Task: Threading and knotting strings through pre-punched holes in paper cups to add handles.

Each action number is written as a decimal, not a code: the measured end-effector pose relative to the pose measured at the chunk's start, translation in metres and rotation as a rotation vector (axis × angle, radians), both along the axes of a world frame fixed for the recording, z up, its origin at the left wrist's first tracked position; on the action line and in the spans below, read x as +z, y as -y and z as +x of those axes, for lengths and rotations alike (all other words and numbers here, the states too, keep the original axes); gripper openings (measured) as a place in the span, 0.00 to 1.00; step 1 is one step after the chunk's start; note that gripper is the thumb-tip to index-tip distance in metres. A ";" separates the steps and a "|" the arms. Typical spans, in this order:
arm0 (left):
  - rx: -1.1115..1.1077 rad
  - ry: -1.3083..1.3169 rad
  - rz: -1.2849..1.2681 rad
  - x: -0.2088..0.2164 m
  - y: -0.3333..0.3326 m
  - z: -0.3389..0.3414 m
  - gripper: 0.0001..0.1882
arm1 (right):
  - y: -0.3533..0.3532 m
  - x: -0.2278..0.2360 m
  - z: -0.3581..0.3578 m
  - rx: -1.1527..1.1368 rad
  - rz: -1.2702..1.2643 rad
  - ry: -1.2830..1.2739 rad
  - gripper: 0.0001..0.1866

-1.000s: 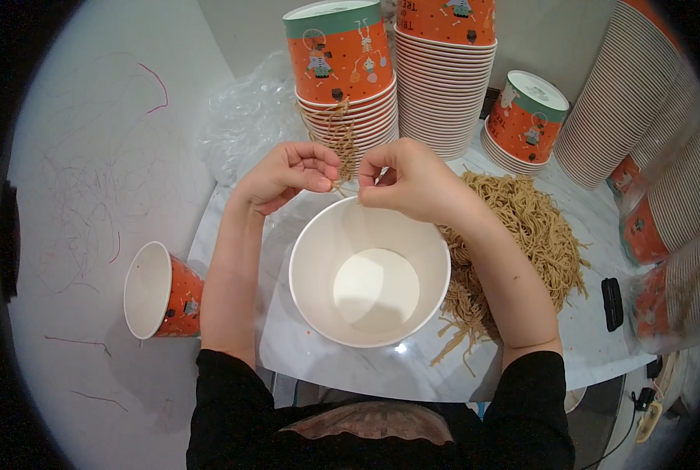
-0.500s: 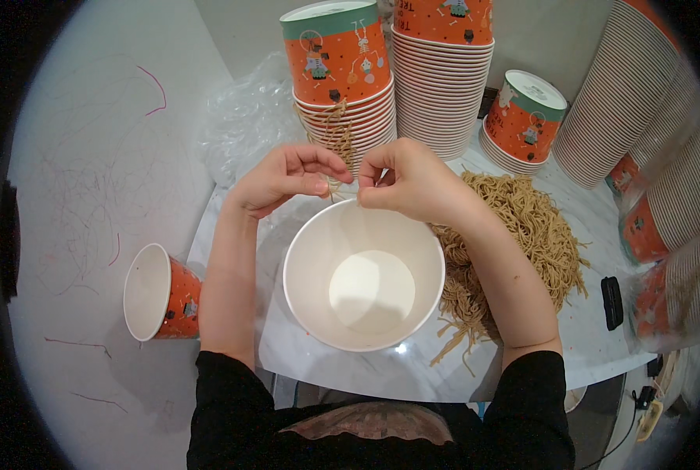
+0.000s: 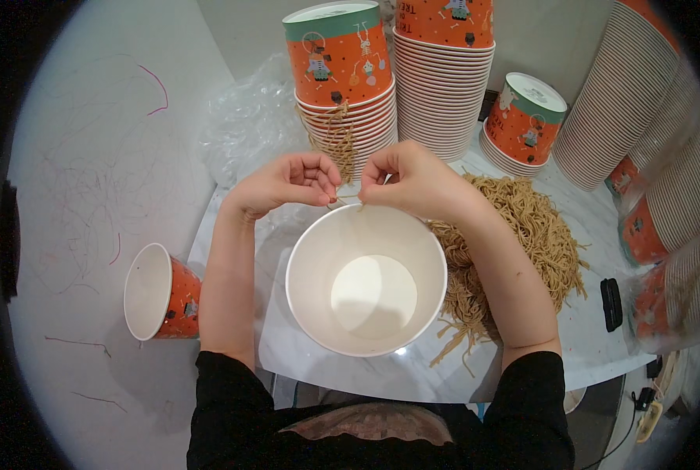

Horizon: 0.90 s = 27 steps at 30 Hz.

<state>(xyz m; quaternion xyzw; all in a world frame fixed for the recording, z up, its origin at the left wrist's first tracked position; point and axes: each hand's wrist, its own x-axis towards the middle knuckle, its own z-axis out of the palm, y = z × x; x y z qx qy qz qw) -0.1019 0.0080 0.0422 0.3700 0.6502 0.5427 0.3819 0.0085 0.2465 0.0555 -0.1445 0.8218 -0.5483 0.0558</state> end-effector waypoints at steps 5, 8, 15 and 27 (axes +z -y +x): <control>0.079 0.017 0.018 0.000 -0.001 -0.002 0.13 | 0.000 0.002 0.002 0.005 0.030 -0.002 0.04; 0.095 -0.011 0.006 0.003 0.001 0.002 0.13 | 0.000 0.003 0.002 0.023 0.043 -0.007 0.04; 0.211 -0.140 0.057 0.005 -0.002 0.002 0.13 | 0.006 -0.004 -0.005 -0.067 -0.052 0.053 0.10; 0.286 -0.395 0.228 0.006 -0.019 0.017 0.10 | 0.016 -0.021 -0.013 -0.105 -0.376 0.123 0.08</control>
